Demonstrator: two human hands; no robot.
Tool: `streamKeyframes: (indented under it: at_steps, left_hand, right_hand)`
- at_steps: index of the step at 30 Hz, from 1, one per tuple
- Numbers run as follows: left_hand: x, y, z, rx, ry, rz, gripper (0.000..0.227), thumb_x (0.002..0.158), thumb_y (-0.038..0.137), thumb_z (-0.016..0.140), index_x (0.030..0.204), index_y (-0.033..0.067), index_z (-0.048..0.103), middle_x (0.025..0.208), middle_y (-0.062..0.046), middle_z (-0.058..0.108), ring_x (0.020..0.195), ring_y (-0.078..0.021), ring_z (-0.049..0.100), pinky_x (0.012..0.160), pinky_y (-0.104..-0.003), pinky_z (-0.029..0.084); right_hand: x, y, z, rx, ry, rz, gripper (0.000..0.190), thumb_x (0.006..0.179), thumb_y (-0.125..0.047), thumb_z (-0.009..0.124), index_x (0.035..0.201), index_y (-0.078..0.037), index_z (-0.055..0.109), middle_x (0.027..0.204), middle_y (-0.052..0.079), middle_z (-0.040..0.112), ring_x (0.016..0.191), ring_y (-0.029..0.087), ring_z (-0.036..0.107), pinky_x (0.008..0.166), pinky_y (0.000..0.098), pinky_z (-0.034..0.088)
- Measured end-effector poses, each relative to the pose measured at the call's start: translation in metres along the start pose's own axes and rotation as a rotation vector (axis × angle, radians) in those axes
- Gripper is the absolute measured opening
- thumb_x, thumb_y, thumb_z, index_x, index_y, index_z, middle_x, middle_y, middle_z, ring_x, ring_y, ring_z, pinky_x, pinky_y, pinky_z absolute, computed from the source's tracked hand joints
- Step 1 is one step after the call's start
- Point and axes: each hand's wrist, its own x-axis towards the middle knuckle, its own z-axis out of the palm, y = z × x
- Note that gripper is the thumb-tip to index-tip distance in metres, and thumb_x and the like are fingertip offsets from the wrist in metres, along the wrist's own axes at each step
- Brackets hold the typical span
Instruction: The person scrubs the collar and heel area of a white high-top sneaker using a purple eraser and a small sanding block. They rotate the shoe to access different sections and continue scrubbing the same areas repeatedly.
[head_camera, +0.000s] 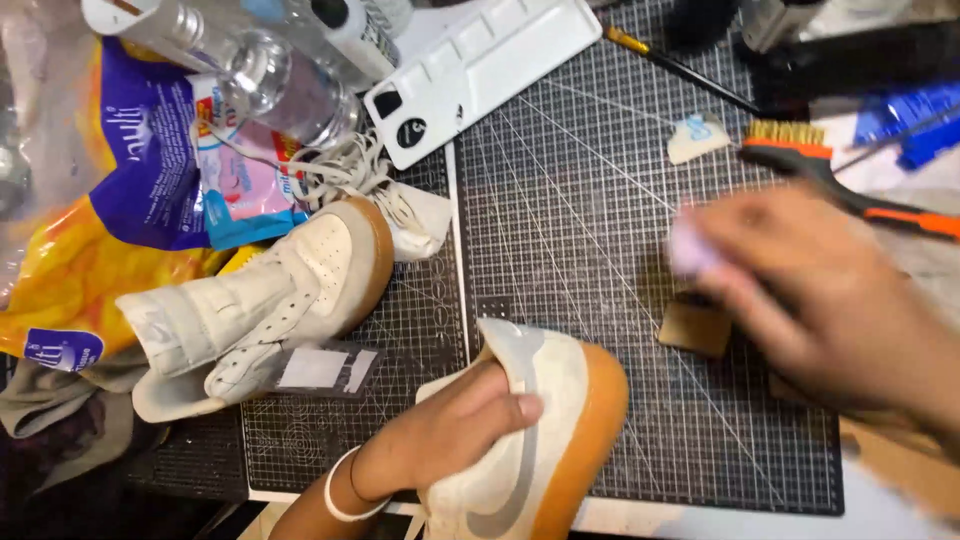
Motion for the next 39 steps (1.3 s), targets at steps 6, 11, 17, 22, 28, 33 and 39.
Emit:
streamKeyframes:
  at_steps: [6, 11, 17, 22, 28, 33, 39]
  left_hand:
    - [-0.001, -0.023, 0.003, 0.35, 0.013, 0.597, 0.016, 0.091, 0.011, 0.032, 0.092, -0.0019, 0.04, 0.091, -0.02, 0.043, 0.087, -0.0318, 0.043, 0.085, -0.042, 0.035]
    - [0.0, -0.028, 0.007, 0.327, 0.046, 0.658, 0.029, 0.094, 0.011, 0.032, 0.113, -0.0115, 0.033, 0.101, -0.022, 0.04, 0.102, -0.0395, 0.044, 0.098, -0.047, 0.034]
    - [-0.004, -0.03, 0.007, 0.546, 0.129, 0.921, 0.02, 0.094, -0.002, 0.036, 0.112, -0.0087, 0.032, 0.096, -0.029, 0.042, 0.085, -0.0464, 0.046, 0.086, -0.054, 0.04]
    - [-0.002, -0.009, 0.002, 0.27, -0.079, 0.39, 0.031, 0.094, 0.027, 0.024, 0.091, -0.0002, 0.04, 0.082, -0.017, 0.045, 0.076, -0.0296, 0.045, 0.083, -0.042, 0.036]
    - [-0.004, -0.026, 0.012, 0.45, -0.028, 0.66, 0.028, 0.097, 0.014, 0.021, 0.105, -0.0057, 0.04, 0.088, -0.017, 0.041, 0.076, -0.0305, 0.041, 0.077, -0.046, 0.038]
    - [-0.006, -0.022, 0.01, 0.571, 0.166, 0.92, 0.018, 0.095, 0.002, 0.029, 0.096, -0.01, 0.042, 0.083, -0.02, 0.041, 0.073, -0.034, 0.042, 0.075, -0.045, 0.04]
    - [-0.006, -0.017, 0.011, 0.517, 0.16, 0.909, 0.017, 0.094, 0.001, 0.027, 0.094, -0.0101, 0.04, 0.088, -0.024, 0.043, 0.081, -0.0373, 0.045, 0.083, -0.047, 0.039]
  right_hand:
    - [0.013, -0.041, 0.028, 0.552, -0.193, -0.08, 0.037, 0.083, -0.018, 0.047, 0.119, -0.009, 0.05, 0.103, 0.008, 0.056, 0.09, 0.02, 0.049, 0.076, 0.0323, 0.045]
    - [0.004, -0.052, 0.04, 0.455, -0.036, 0.003, 0.034, 0.085, -0.017, 0.045, 0.117, -0.008, 0.051, 0.104, 0.011, 0.054, 0.092, 0.025, 0.053, 0.078, 0.0341, 0.044]
    - [0.001, -0.057, 0.043, 0.392, -0.051, 0.02, 0.032, 0.084, -0.018, 0.046, 0.112, -0.005, 0.054, 0.1, 0.011, 0.054, 0.084, 0.025, 0.05, 0.07, 0.0351, 0.044]
    - [0.014, -0.064, 0.034, 0.418, -0.054, -0.003, 0.031, 0.084, -0.017, 0.045, 0.11, -0.006, 0.057, 0.092, 0.009, 0.06, 0.072, 0.021, 0.05, 0.062, 0.0316, 0.038]
    - [0.011, -0.073, 0.019, 0.458, -0.092, -0.062, 0.037, 0.077, -0.01, 0.055, 0.114, -0.009, 0.053, 0.095, 0.006, 0.059, 0.077, 0.016, 0.054, 0.069, 0.0295, 0.04]
    - [0.011, -0.079, 0.016, 0.423, -0.109, -0.042, 0.032, 0.079, -0.016, 0.052, 0.108, -0.002, 0.055, 0.099, 0.012, 0.055, 0.08, 0.021, 0.054, 0.07, 0.0303, 0.045]
    - [0.019, -0.082, 0.016, 0.395, -0.02, -0.084, 0.03, 0.081, -0.012, 0.05, 0.106, 0.002, 0.055, 0.092, 0.015, 0.056, 0.076, 0.023, 0.053, 0.067, 0.0313, 0.042]
